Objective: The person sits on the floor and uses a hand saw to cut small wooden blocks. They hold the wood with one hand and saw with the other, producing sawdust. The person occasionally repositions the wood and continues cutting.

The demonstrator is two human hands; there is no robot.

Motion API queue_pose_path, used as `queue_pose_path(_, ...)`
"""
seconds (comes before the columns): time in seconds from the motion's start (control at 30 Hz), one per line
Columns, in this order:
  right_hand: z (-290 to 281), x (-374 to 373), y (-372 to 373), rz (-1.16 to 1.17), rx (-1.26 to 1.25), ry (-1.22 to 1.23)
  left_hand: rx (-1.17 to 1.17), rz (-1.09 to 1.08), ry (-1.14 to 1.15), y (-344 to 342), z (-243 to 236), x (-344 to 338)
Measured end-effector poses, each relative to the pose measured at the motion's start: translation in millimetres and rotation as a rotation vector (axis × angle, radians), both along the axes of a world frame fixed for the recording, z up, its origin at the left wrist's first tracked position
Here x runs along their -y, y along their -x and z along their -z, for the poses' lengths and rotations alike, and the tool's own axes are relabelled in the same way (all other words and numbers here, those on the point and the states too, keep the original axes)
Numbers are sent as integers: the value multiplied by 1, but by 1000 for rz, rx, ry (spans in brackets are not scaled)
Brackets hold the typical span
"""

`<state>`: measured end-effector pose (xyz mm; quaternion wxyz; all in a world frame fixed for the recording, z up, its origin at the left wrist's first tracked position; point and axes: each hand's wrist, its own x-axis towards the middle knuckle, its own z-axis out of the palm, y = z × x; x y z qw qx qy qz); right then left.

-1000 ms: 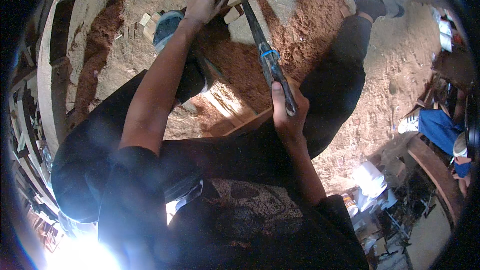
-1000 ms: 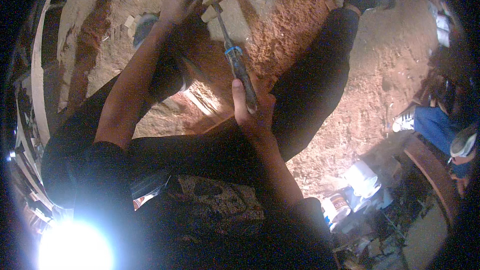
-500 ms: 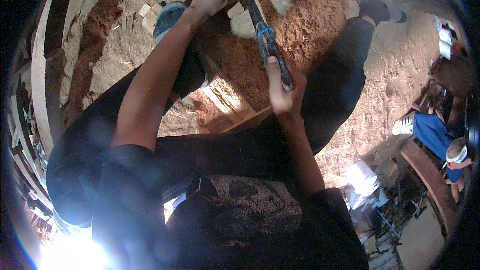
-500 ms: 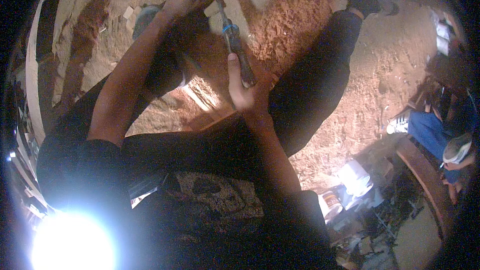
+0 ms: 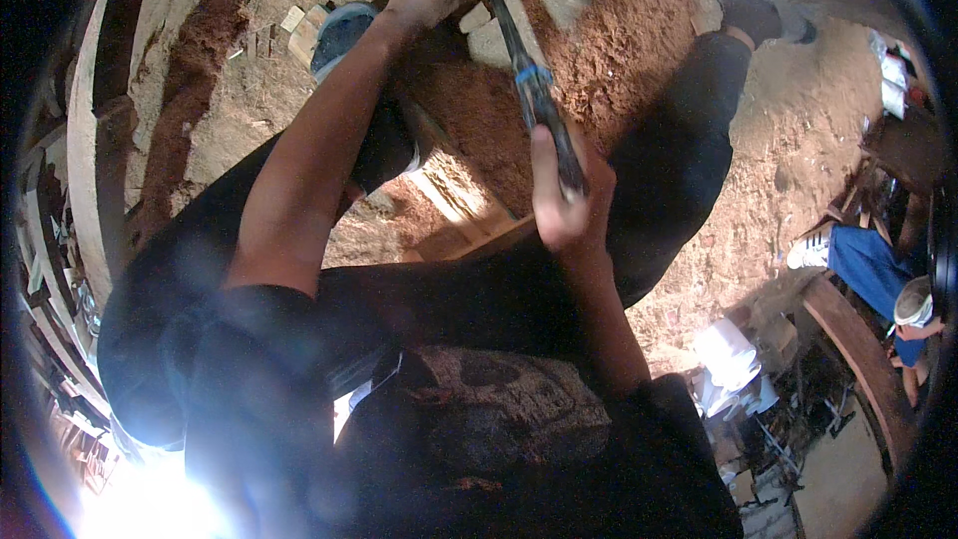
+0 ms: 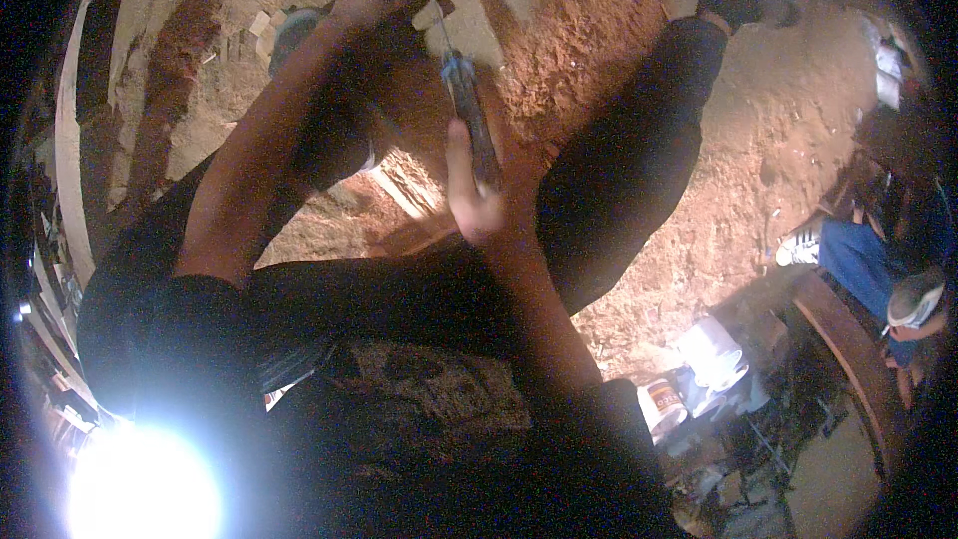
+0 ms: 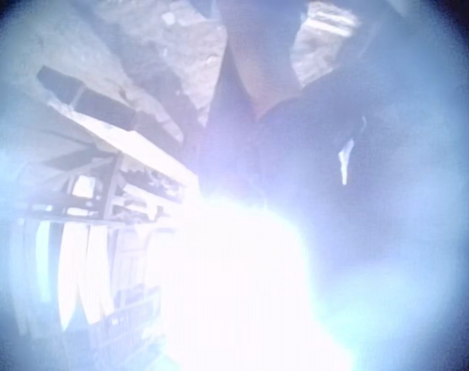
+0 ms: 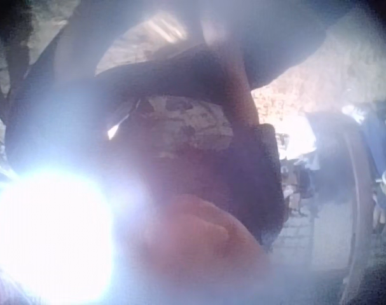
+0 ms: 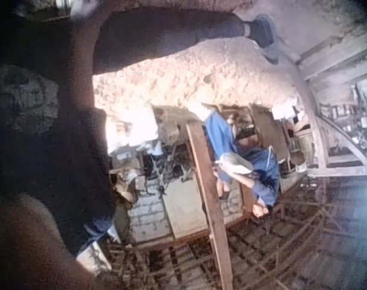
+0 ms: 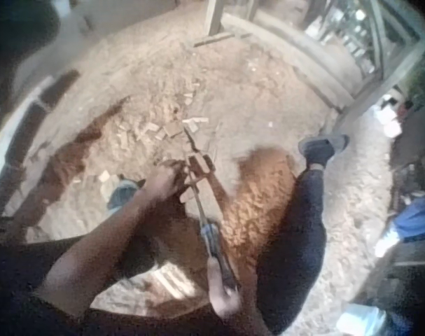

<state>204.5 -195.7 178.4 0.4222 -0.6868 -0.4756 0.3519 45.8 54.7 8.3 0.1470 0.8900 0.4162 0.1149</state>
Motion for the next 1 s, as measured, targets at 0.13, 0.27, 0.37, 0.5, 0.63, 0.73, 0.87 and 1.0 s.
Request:
queue_pose_path(0.13,-19,18,3,73,-36,94,96,52,-92,10,9,-4)
queue_pose_path(0.27,1,-12,0,0,82,74,43,24,-78,4,0,1)
queue_pose_path(0.37,-10,4,2,49,33,-46,-18,-4,41,-6,-10,2)
queue_pose_path(0.5,-14,22,3,70,4,91,112,87,-112,4,-3,-3)
queue_pose_path(0.63,9,2,3,29,-38,70,65,-24,48,-4,1,-2)
queue_pose_path(0.73,-12,12,0,46,17,-2,-97,29,-63,3,4,-7)
queue_pose_path(0.87,-15,18,-1,29,-15,105,83,21,40,6,13,-7)
queue_pose_path(1.0,-9,24,-1,32,21,109,84,-48,-6,0,3,-1)
